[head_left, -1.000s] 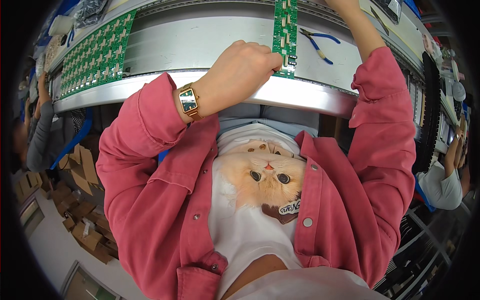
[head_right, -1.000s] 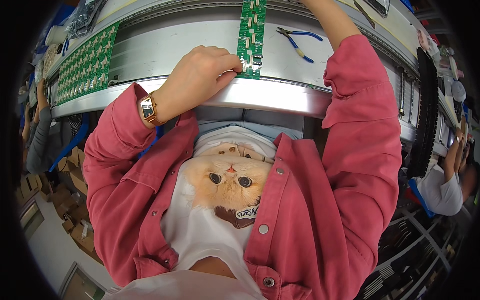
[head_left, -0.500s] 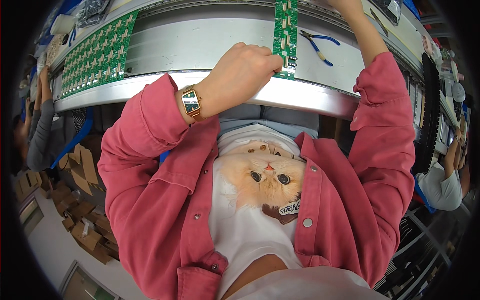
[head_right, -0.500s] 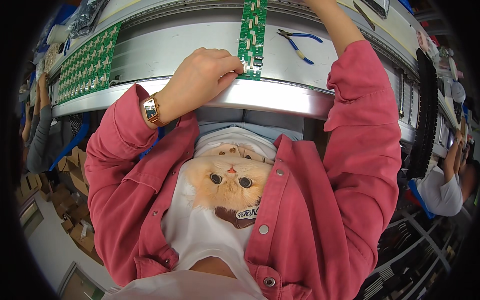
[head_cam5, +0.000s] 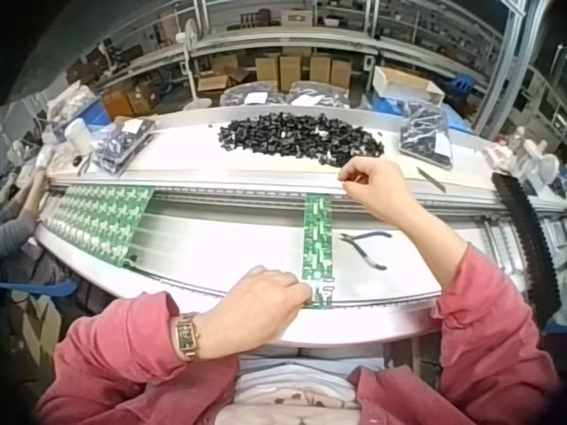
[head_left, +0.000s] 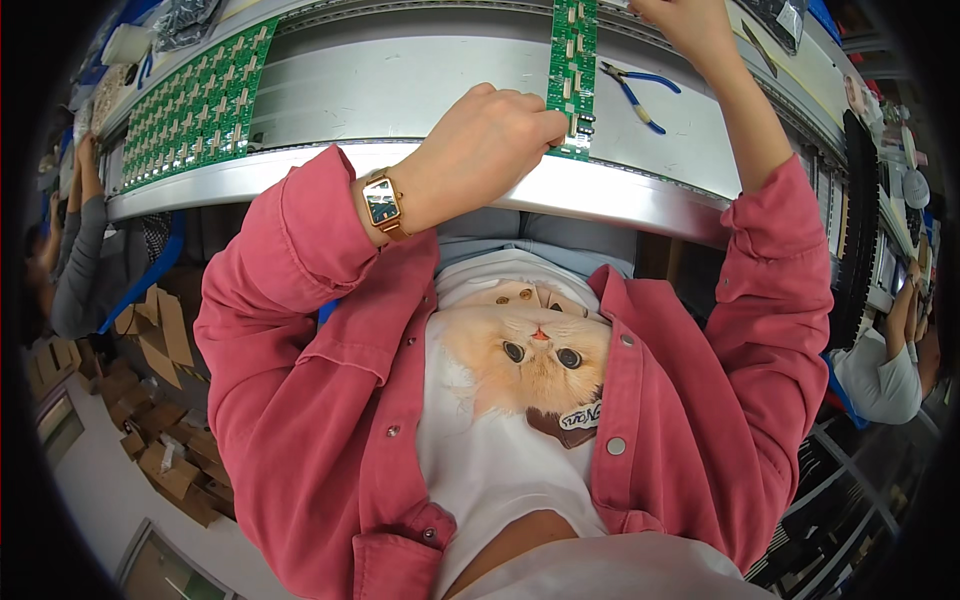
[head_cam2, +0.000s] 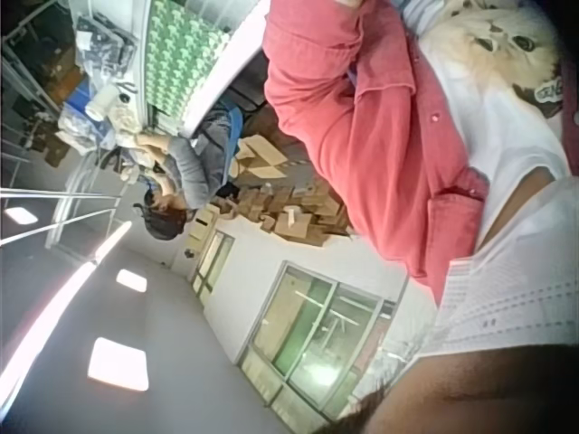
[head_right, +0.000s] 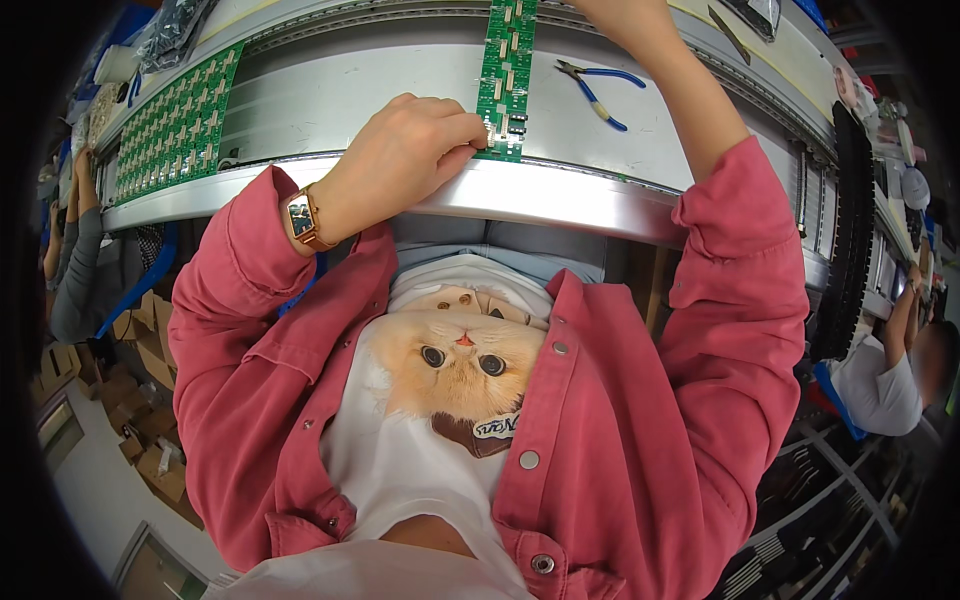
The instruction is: Assembling a printed circuit board by manually placing small components onto it.
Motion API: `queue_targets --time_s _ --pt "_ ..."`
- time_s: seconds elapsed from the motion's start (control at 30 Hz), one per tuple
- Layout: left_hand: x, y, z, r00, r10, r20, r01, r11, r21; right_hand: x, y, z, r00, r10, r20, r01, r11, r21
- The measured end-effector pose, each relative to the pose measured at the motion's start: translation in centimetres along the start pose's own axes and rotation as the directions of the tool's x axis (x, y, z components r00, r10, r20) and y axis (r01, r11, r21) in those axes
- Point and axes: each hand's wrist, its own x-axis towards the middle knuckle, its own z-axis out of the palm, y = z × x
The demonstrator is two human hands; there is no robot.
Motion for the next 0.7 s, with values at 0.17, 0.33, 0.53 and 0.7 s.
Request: queue_targets --time_s 0.17,0.33,0.53,0.7 --pt "0.0 0.0 0.1 1.000 0.007 -0.005 -0.007 1.000 0.011 -2.6 -5.3 6.3 0.965 0.127 -0.229 -0.243 0.758 -0.605" --pt "0.2 0.1 0.1 1.000 0.021 -0.007 -0.021 1.000 0.014 -3.7 -5.6 7.4 0.980 0.091 -0.179 -0.180 0.789 -0.587" --pt "0.3 0.2 0.1 1.000 0.014 0.007 -0.014 1.000 0.028 -5.5 -7.7 10.0 0.994 0.021 -0.111 -0.076 0.852 -0.517" --pt "0.5 0.3 0.2 1.000 0.012 0.008 -0.012 0.999 0.029 -6.3 -7.7 10.5 0.989 0.078 -0.128 -0.129 0.881 -0.456"
